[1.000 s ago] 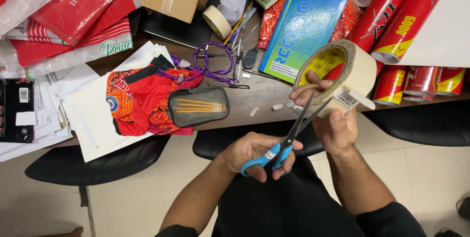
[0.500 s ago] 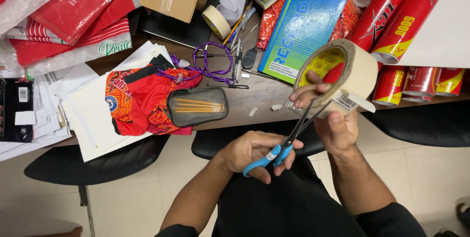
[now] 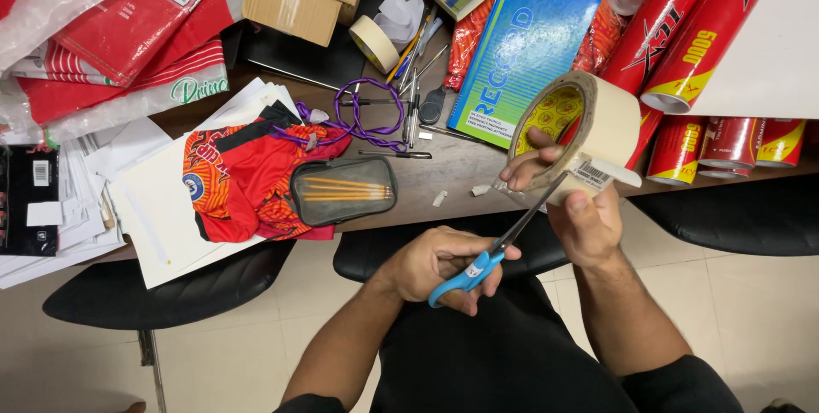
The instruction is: The person sits on the floor at a low table, handling a pencil case and a roll of tape. They use scissors to cut a piece of tape from the roll and then place the tape and scissors on the table.
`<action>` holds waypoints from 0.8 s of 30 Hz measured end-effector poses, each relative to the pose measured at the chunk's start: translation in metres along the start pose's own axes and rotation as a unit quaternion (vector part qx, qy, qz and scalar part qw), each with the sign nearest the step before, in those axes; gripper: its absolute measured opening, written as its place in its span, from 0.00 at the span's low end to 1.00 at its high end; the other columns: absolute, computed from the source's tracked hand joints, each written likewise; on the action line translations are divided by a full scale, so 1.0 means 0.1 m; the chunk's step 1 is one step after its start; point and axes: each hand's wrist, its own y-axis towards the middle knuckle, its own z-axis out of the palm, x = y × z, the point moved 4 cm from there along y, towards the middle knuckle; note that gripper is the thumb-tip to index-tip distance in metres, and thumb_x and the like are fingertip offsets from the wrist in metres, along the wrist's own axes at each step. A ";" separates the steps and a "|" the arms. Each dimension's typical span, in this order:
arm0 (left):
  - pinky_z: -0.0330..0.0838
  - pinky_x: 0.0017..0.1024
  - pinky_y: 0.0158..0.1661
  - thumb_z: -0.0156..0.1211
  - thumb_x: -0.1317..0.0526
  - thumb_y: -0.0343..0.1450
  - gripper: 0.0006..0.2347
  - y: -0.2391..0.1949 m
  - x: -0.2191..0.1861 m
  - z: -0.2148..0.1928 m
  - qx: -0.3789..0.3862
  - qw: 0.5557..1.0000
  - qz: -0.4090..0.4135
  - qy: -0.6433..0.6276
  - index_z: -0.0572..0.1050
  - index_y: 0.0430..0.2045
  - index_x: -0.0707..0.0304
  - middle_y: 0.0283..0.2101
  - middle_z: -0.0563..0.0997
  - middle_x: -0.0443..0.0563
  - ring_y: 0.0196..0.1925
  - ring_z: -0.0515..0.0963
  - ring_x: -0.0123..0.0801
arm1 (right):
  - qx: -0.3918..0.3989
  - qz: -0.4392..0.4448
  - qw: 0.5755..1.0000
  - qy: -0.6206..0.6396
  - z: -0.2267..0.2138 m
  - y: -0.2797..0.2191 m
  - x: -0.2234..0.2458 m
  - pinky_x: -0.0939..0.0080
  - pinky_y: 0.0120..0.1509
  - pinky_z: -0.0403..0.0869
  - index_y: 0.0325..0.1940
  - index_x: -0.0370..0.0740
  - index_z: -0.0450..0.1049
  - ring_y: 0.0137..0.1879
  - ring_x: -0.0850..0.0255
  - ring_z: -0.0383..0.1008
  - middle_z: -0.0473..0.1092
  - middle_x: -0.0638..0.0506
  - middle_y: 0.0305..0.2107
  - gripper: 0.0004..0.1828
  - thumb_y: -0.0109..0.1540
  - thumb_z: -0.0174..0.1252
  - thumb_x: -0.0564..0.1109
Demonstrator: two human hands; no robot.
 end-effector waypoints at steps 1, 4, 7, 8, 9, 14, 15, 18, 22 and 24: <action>0.75 0.23 0.41 0.77 0.67 0.66 0.34 0.00 0.01 -0.01 0.000 1.000 -0.001 0.000 0.68 0.68 0.73 0.41 0.79 0.54 0.38 0.79 0.26 | -0.001 0.000 1.000 0.000 -0.01 0.01 0.00 0.41 0.70 0.68 0.71 0.34 0.62 0.56 0.45 0.74 0.73 0.38 0.45 0.32 0.73 0.53 0.60; 0.73 0.20 0.41 0.78 0.66 0.66 0.34 0.00 0.01 -0.01 0.002 1.000 0.018 0.014 0.68 0.69 0.73 0.39 0.80 0.53 0.37 0.78 0.24 | 0.005 0.001 1.000 0.009 -0.02 0.02 -0.01 0.42 0.71 0.68 0.71 0.34 0.62 0.57 0.45 0.73 0.73 0.38 0.42 0.32 0.73 0.53 0.60; 0.73 0.20 0.40 0.78 0.66 0.66 0.33 0.01 -0.01 -0.01 -0.002 1.000 0.013 0.026 0.69 0.68 0.72 0.38 0.81 0.53 0.36 0.79 0.24 | 0.009 0.005 1.000 0.006 -0.03 0.03 0.00 0.42 0.70 0.68 0.72 0.33 0.62 0.56 0.45 0.73 0.73 0.38 0.42 0.32 0.73 0.53 0.60; 0.74 0.21 0.40 0.77 0.65 0.66 0.33 0.01 -0.01 -0.01 -0.006 0.999 0.008 0.032 0.69 0.68 0.72 0.39 0.82 0.53 0.36 0.79 0.24 | 0.011 0.006 1.000 0.010 -0.04 0.03 0.01 0.42 0.71 0.68 0.71 0.33 0.63 0.56 0.45 0.73 0.73 0.38 0.42 0.32 0.74 0.51 0.60; 0.74 0.21 0.40 0.77 0.65 0.66 0.33 0.01 -0.02 -0.01 -0.010 0.999 0.003 0.039 0.69 0.67 0.72 0.39 0.82 0.53 0.36 0.80 0.25 | 0.014 0.007 1.000 0.014 -0.04 0.03 0.01 0.42 0.71 0.67 0.71 0.33 0.63 0.55 0.45 0.74 0.73 0.38 0.42 0.31 0.74 0.50 0.61; 0.77 0.23 0.44 0.77 0.66 0.67 0.30 -0.04 -0.12 0.07 0.015 0.983 0.063 0.173 0.70 0.65 0.71 0.39 0.83 0.53 0.39 0.81 0.26 | -0.061 0.013 0.994 0.086 -0.27 0.06 -0.01 0.45 0.71 0.65 0.66 0.28 0.66 0.50 0.48 0.72 0.73 0.37 0.41 0.28 0.80 0.48 0.59; 0.77 0.23 0.45 0.77 0.67 0.68 0.29 -0.05 -0.10 0.04 0.017 0.978 0.079 0.192 0.70 0.65 0.71 0.39 0.82 0.54 0.40 0.81 0.27 | -0.083 0.010 0.995 0.058 -0.31 0.12 0.01 0.45 0.67 0.66 0.65 0.28 0.65 0.51 0.50 0.70 0.72 0.37 0.43 0.28 0.79 0.48 0.59; 0.76 0.24 0.44 0.78 0.64 0.67 0.33 -0.07 -0.15 0.03 -0.010 0.999 0.014 0.042 0.67 0.67 0.74 0.43 0.80 0.54 0.42 0.79 0.27 | -0.047 0.016 0.999 0.018 -0.19 0.13 0.11 0.43 0.71 0.68 0.66 0.29 0.65 0.54 0.46 0.74 0.73 0.37 0.42 0.29 0.76 0.48 0.60; 0.75 0.23 0.42 0.77 0.61 0.67 0.37 0.00 -0.15 0.08 0.001 0.999 -0.020 -0.046 0.64 0.70 0.75 0.45 0.79 0.53 0.40 0.80 0.27 | -0.016 0.002 1.000 -0.004 -0.06 0.17 0.07 0.43 0.70 0.68 0.70 0.31 0.63 0.55 0.46 0.74 0.72 0.37 0.43 0.31 0.75 0.48 0.60; 0.75 0.23 0.43 0.77 0.59 0.67 0.39 0.01 -0.14 0.09 0.005 0.998 -0.017 -0.067 0.62 0.72 0.75 0.47 0.79 0.53 0.40 0.80 0.27 | -0.010 -0.014 0.999 -0.033 -0.03 0.17 0.06 0.44 0.72 0.68 0.69 0.33 0.63 0.56 0.47 0.74 0.72 0.37 0.44 0.30 0.75 0.48 0.60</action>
